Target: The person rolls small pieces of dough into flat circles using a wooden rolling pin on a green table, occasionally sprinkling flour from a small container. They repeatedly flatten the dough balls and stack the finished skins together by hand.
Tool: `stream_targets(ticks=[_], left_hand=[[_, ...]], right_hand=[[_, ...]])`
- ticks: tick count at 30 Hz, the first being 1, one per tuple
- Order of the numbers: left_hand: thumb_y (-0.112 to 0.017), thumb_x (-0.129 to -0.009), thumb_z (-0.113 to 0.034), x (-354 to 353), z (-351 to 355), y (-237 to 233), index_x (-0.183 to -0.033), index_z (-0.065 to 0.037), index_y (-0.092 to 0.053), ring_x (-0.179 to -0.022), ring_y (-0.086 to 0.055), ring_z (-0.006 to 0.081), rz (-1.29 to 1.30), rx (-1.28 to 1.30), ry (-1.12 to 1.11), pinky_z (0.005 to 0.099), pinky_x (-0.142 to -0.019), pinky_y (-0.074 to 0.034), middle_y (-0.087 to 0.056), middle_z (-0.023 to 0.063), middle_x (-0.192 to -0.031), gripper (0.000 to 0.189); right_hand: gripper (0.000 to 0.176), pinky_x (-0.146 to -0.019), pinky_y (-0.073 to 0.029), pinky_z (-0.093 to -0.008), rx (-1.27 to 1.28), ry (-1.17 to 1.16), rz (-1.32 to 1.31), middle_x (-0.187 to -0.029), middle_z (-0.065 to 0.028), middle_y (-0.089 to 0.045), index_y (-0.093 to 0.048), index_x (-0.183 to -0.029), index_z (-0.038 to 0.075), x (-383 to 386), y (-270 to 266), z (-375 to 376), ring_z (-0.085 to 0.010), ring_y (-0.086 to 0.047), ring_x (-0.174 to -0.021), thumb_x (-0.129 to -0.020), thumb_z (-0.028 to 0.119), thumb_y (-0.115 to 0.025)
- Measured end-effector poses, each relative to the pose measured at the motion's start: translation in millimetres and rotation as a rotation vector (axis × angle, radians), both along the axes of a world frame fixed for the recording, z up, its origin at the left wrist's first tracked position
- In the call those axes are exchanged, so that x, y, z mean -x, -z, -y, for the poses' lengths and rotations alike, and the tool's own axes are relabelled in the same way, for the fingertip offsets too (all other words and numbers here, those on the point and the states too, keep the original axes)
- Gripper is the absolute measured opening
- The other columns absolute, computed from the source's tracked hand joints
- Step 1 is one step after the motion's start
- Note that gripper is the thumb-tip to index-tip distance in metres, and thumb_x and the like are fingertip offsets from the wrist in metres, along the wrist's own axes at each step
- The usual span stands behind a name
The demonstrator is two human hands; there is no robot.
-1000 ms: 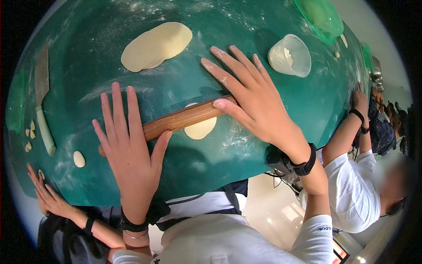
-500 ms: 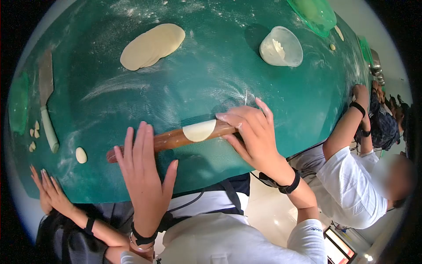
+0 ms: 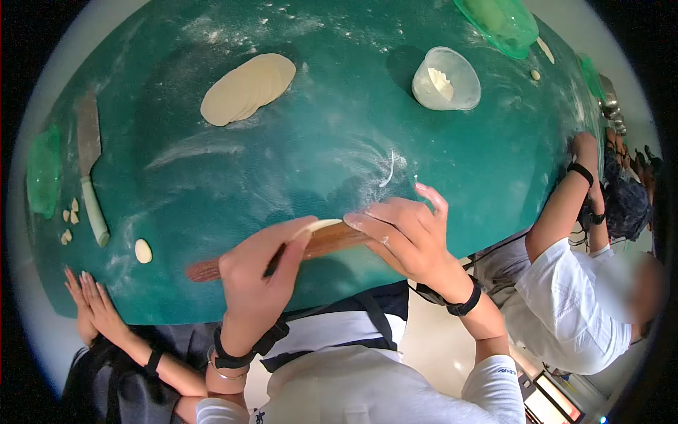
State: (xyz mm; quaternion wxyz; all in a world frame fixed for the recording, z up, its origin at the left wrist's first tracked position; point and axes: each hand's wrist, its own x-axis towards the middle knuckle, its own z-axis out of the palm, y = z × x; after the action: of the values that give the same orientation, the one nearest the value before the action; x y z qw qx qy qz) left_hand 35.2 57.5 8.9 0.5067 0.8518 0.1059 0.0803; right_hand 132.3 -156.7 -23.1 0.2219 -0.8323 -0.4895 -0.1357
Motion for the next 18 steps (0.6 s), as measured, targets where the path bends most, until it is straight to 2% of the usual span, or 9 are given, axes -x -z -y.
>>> stream_targets(ticks=[2, 5, 6, 9, 12, 15, 16, 18], left_hand=[[-0.066, -0.093, -0.003, 1, -4, -9, -0.108, 0.0, -0.068, -0.085, -0.071, 0.013, -0.137, 0.121, -0.122, 0.028, -0.074, -0.056, -0.073, 0.013, -0.1, 0.015], [-0.061, -0.099, -0.011, -12, -8, -5, -0.112, -0.001, -0.063, -0.088, -0.069, 0.0129, -0.034, 0.516, -0.338, 0.0253, -0.073, -0.056, -0.072, 0.0077, -0.097, 0.016], [-0.059, -0.099, -0.011, -16, -8, -4, -0.12, -0.001, -0.057, -0.084, -0.069, 0.0132, -0.042, 0.518, -0.359, 0.0241, -0.07, -0.056, -0.071, 0.0074, -0.091, 0.023], [-0.058, -0.1, -0.012, -10, -10, -10, -0.121, -0.002, -0.056, -0.081, -0.068, 0.013, -0.132, 0.461, -0.316, 0.0236, -0.069, -0.054, -0.069, 0.0068, -0.088, 0.024], [-0.059, -0.095, -0.001, 2, -13, -12, -0.118, -0.001, -0.057, -0.079, -0.068, 0.0128, -0.213, 0.287, -0.328, 0.0236, -0.07, -0.054, -0.067, 0.0066, -0.084, 0.024], [-0.06, -0.092, 0.001, 8, -22, -14, -0.119, -0.002, -0.059, -0.081, -0.067, 0.0147, -0.176, -0.127, -0.305, 0.0272, -0.071, -0.053, -0.067, 0.0074, -0.089, 0.027], [-0.061, -0.089, 0.0, 6, -22, -11, -0.121, -0.003, -0.06, -0.093, -0.064, 0.0205, -0.141, -0.185, -0.3, 0.0322, -0.082, -0.051, -0.066, 0.0108, -0.103, 0.032], [-0.062, -0.088, -0.001, -2, -27, -8, -0.123, -0.003, -0.06, -0.101, -0.06, 0.024, -0.073, -0.37, -0.136, 0.0333, -0.088, -0.048, -0.063, 0.0128, -0.11, 0.035]], right_hand=[[0.039, -0.108, -0.034, -0.041, -0.031, -0.013, 0.032, -0.102, 0.0059, -0.066, -0.072, -0.118, 0.022, 0, -1, 2, -0.0103, -0.06, -0.097, -0.079, 0.018, -0.069], [0.037, -0.108, -0.033, -0.0398, -0.069, -0.02, 0.09, -0.101, 0.0062, -0.067, -0.073, -0.115, 0.021, 1, 0, 2, -0.0094, -0.06, -0.096, -0.079, 0.017, -0.068], [0.036, -0.108, -0.032, -0.0395, -0.08, -0.021, 0.109, -0.101, 0.0063, -0.067, -0.074, -0.114, 0.021, 1, 1, 1, -0.009, -0.06, -0.096, -0.079, 0.017, -0.068], [0.036, -0.109, -0.032, -0.0391, -0.088, -0.012, 0.07, -0.101, 0.0065, -0.067, -0.074, -0.114, 0.021, 4, -1, -1, -0.0084, -0.06, -0.095, -0.078, 0.017, -0.069], [0.037, -0.109, -0.032, -0.0392, -0.089, -0.017, 0.082, -0.101, 0.0068, -0.067, -0.074, -0.113, 0.021, 3, 2, -1, -0.0084, -0.06, -0.094, -0.077, 0.016, -0.069], [0.036, -0.109, -0.033, -0.0392, -0.061, -0.005, 0.094, -0.1, 0.0071, -0.066, -0.074, -0.112, 0.021, 3, 2, -1, -0.0085, -0.06, -0.093, -0.077, 0.016, -0.069], [0.036, -0.109, -0.033, -0.0392, -0.059, -0.004, 0.093, -0.1, 0.007, -0.066, -0.074, -0.112, 0.021, 4, 2, -1, -0.0085, -0.06, -0.093, -0.077, 0.016, -0.069], [0.036, -0.108, -0.033, -0.0392, -0.055, -0.004, 0.096, -0.1, 0.0068, -0.066, -0.074, -0.112, 0.021, 4, 2, -1, -0.0086, -0.06, -0.093, -0.077, 0.016, -0.07]])
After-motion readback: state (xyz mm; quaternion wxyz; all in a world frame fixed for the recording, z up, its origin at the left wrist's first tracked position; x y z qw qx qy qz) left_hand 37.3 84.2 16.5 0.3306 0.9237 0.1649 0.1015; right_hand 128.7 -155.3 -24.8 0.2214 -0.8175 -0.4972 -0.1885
